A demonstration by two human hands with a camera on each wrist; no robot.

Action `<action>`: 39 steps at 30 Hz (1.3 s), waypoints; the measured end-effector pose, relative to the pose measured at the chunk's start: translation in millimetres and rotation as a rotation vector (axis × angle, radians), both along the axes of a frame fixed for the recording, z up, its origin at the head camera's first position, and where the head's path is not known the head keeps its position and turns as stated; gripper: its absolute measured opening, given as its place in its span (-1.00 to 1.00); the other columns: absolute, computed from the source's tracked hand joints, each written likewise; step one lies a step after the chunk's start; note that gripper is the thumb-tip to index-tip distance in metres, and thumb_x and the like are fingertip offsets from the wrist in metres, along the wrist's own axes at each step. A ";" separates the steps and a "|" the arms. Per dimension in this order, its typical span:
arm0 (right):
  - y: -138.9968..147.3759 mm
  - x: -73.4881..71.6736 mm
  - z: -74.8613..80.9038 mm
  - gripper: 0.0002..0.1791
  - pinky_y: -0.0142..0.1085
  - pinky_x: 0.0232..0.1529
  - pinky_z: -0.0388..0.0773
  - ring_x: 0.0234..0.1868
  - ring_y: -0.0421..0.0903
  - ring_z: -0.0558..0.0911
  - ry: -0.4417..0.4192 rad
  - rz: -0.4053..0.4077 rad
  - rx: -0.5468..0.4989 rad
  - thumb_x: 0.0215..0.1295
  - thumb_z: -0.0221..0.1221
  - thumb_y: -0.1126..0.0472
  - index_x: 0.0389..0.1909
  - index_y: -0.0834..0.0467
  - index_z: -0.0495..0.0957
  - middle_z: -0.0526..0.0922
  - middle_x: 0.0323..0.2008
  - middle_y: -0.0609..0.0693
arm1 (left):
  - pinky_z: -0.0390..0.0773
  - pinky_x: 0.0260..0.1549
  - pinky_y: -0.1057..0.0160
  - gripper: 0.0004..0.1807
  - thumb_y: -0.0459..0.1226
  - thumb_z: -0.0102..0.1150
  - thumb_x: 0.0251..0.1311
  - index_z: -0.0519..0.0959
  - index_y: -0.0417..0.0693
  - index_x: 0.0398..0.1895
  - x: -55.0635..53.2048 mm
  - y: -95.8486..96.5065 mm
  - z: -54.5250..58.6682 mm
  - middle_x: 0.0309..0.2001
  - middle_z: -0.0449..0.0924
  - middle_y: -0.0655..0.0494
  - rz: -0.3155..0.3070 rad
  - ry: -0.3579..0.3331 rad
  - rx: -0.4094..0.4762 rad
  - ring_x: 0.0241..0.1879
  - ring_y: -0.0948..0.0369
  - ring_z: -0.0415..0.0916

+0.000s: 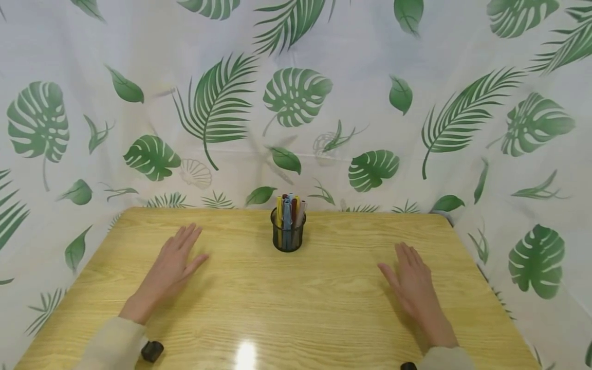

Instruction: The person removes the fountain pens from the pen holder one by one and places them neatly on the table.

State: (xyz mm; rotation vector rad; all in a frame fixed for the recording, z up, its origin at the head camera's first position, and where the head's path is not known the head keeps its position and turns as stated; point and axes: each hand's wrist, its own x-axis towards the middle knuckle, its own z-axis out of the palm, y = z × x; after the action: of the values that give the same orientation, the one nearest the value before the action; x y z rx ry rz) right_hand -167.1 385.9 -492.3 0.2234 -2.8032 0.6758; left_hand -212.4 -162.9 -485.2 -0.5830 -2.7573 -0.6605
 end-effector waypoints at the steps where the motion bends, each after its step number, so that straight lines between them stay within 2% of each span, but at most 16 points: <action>1: -1.9 -0.6 0.3 -0.20 0.55 0.25 0.05 0.44 0.57 0.09 0.006 0.001 -0.012 0.65 -0.01 -0.04 0.53 0.50 0.04 0.12 0.46 0.56 | -0.02 0.47 -0.34 -0.21 0.06 0.05 0.54 0.14 -0.24 0.61 -1.0 2.2 -0.5 0.58 0.08 -0.28 -0.001 -0.003 0.012 0.58 -0.24 -0.07; 7: -14.8 -5.8 1.8 -0.27 0.46 0.30 0.11 0.40 0.58 0.15 0.038 0.019 -0.111 0.65 0.00 0.02 0.49 0.53 0.11 0.20 0.41 0.59 | 0.07 0.44 -0.34 -0.24 0.04 0.04 0.56 0.18 -0.24 0.59 -5.5 15.8 -0.7 0.57 0.10 -0.29 -0.009 -0.005 0.094 0.55 -0.26 0.00; 15: -31.4 -11.1 2.2 -0.28 0.45 0.32 0.11 0.42 0.55 0.14 -0.005 0.020 -0.223 0.68 -0.07 0.00 0.50 0.51 0.10 0.21 0.41 0.57 | 0.16 0.43 -0.28 -0.27 0.06 -0.01 0.58 0.21 -0.21 0.58 -10.9 39.3 1.8 0.55 0.15 -0.27 -0.041 -0.066 0.224 0.53 -0.22 0.09; 22: -46.8 -18.2 1.2 -0.28 0.41 0.34 0.15 0.44 0.50 0.17 -0.005 0.027 -0.214 0.68 -0.07 -0.03 0.50 0.49 0.12 0.25 0.41 0.51 | 0.19 0.46 -0.18 -0.30 0.07 -0.05 0.60 0.20 -0.11 0.60 -14.4 60.3 4.6 0.55 0.21 -0.15 -0.047 -0.113 0.334 0.53 -0.10 0.14; 26: -55.7 -21.9 -0.8 -0.29 0.40 0.34 0.17 0.43 0.48 0.20 -0.008 0.034 -0.216 0.69 -0.08 -0.03 0.50 0.48 0.13 0.27 0.40 0.50 | 0.23 0.44 -0.17 -0.31 0.06 -0.03 0.59 0.20 -0.10 0.60 -15.8 71.3 3.3 0.54 0.23 -0.10 -0.044 -0.134 0.352 0.52 -0.08 0.16; 32: -69.0 -28.4 -1.1 -0.30 0.37 0.36 0.17 0.43 0.45 0.22 -0.001 0.056 -0.227 0.69 -0.08 -0.01 0.50 0.49 0.14 0.28 0.40 0.49 | 0.24 0.44 -0.16 -0.32 0.01 0.00 0.59 0.22 -0.15 0.59 -19.5 85.7 3.0 0.52 0.27 -0.12 -0.058 -0.157 0.388 0.50 -0.09 0.21; 39: -85.2 -36.4 -0.6 -0.28 0.36 0.33 0.24 0.40 0.41 0.29 -0.032 0.069 -0.264 0.70 -0.13 -0.06 0.53 0.45 0.12 0.26 0.43 0.45 | 0.36 0.35 -0.19 -0.35 -0.04 0.00 0.60 0.22 -0.19 0.58 -27.5 100.2 1.5 0.46 0.34 -0.18 -0.081 -0.181 0.489 0.41 -0.12 0.33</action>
State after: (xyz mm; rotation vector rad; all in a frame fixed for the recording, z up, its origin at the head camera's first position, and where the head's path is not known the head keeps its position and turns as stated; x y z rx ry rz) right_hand -203.5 300.7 -492.9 0.2616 -2.7081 1.0624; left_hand -240.0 -62.7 -483.7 -0.5427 -2.5849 -1.4103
